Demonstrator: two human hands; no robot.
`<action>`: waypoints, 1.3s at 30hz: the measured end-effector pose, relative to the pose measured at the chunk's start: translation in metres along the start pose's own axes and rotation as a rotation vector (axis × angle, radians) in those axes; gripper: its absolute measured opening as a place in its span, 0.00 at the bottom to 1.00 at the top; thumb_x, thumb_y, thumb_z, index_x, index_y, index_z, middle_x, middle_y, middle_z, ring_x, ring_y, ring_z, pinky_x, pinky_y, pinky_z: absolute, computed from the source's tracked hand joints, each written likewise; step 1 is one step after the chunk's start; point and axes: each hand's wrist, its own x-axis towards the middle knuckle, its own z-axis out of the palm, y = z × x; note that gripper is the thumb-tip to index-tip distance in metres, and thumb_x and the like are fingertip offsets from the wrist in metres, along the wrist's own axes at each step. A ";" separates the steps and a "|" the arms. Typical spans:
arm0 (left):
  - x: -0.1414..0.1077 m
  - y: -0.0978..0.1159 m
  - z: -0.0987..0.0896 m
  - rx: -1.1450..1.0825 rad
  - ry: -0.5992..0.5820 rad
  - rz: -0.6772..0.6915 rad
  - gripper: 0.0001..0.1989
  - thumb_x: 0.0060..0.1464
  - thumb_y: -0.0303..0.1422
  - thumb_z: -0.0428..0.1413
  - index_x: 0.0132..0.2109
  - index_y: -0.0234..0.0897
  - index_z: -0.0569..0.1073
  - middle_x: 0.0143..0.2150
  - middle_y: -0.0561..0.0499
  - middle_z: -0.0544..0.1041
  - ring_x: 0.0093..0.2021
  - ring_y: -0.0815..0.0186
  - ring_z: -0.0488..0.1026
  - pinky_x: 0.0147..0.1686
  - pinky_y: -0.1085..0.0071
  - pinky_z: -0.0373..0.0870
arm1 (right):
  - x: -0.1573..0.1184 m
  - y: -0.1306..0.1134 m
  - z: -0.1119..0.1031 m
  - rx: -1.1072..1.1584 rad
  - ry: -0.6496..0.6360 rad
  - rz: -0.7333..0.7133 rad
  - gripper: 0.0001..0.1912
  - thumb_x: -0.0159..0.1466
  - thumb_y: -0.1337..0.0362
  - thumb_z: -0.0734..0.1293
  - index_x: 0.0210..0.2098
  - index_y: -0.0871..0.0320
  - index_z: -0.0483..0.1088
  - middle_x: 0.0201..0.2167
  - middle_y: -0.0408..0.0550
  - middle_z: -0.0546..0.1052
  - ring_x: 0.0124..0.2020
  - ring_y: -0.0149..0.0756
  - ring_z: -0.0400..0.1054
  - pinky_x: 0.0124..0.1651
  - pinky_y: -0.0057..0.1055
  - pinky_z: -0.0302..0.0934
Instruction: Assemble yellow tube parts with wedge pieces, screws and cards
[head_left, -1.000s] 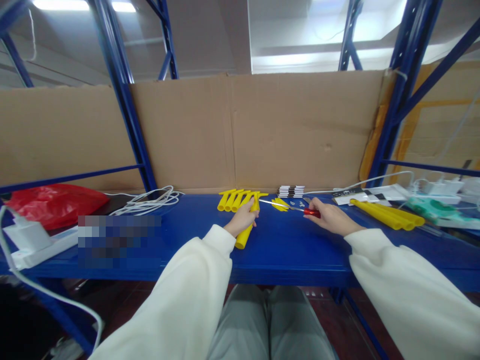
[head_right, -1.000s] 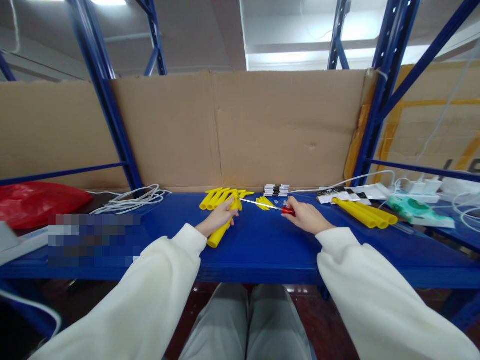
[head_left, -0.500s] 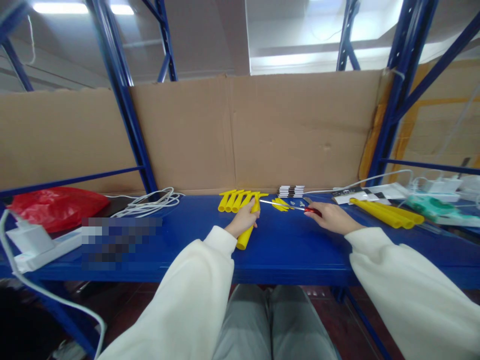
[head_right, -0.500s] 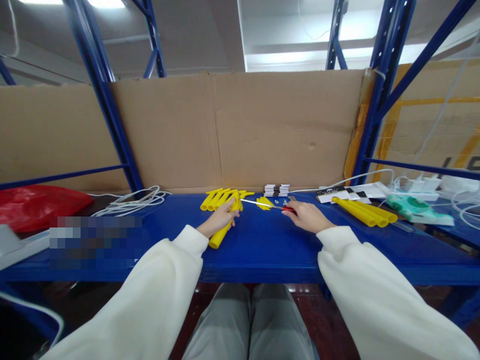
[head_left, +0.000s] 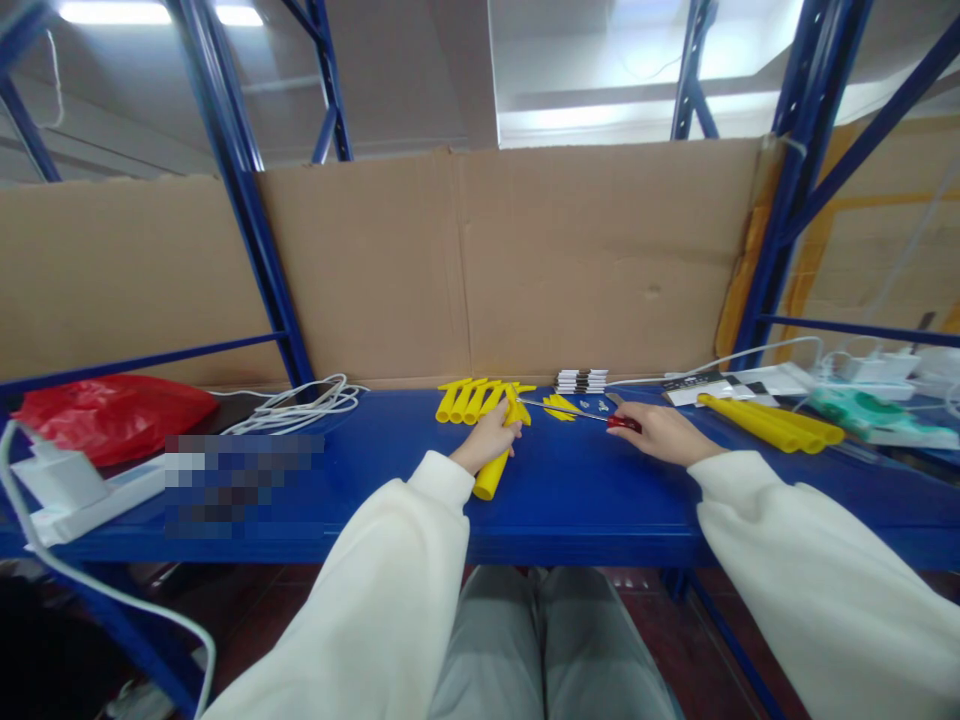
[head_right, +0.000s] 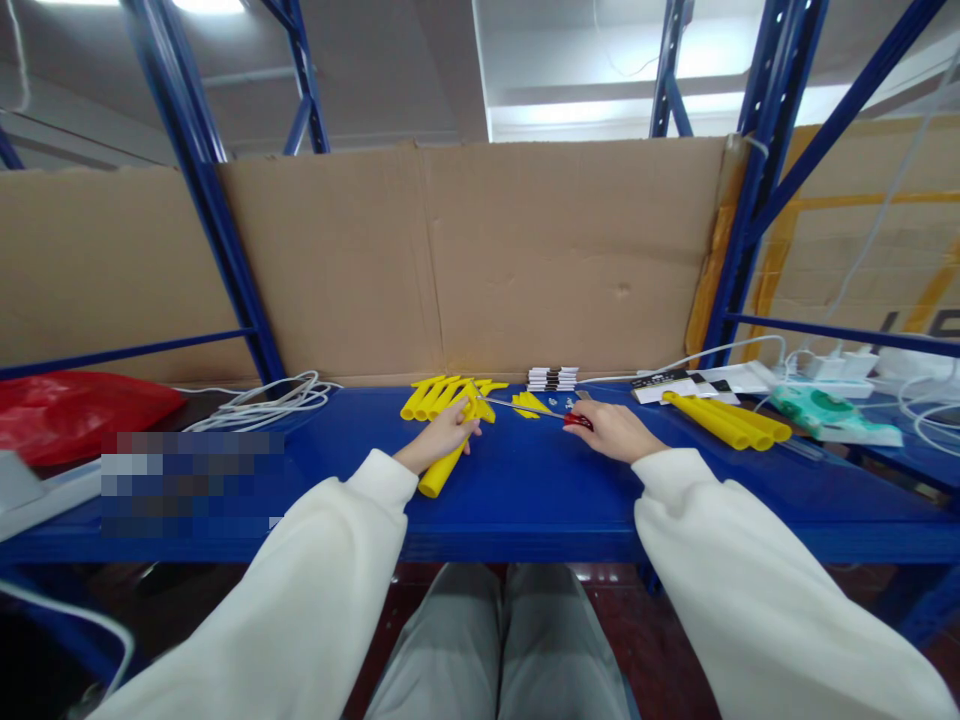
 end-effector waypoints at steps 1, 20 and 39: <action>0.000 0.001 0.000 0.002 0.000 -0.005 0.28 0.61 0.27 0.51 0.68 0.34 0.60 0.37 0.48 0.77 0.21 0.72 0.69 0.25 0.75 0.70 | 0.000 0.000 0.000 0.002 -0.004 0.007 0.11 0.67 0.56 0.62 0.35 0.55 0.72 0.35 0.51 0.81 0.33 0.43 0.76 0.35 0.33 0.65; -0.001 0.000 -0.002 0.001 0.034 0.029 0.33 0.58 0.27 0.55 0.70 0.29 0.59 0.33 0.47 0.76 0.21 0.68 0.69 0.24 0.72 0.67 | 0.000 0.002 -0.001 -0.038 0.033 0.061 0.07 0.65 0.58 0.62 0.35 0.54 0.68 0.32 0.50 0.80 0.31 0.41 0.74 0.33 0.32 0.61; -0.003 0.000 -0.003 0.029 0.075 0.054 0.34 0.56 0.28 0.58 0.69 0.34 0.62 0.41 0.41 0.80 0.24 0.66 0.73 0.26 0.71 0.70 | 0.000 0.004 0.002 0.010 0.008 0.070 0.07 0.65 0.57 0.63 0.39 0.53 0.69 0.33 0.49 0.81 0.32 0.42 0.76 0.34 0.32 0.64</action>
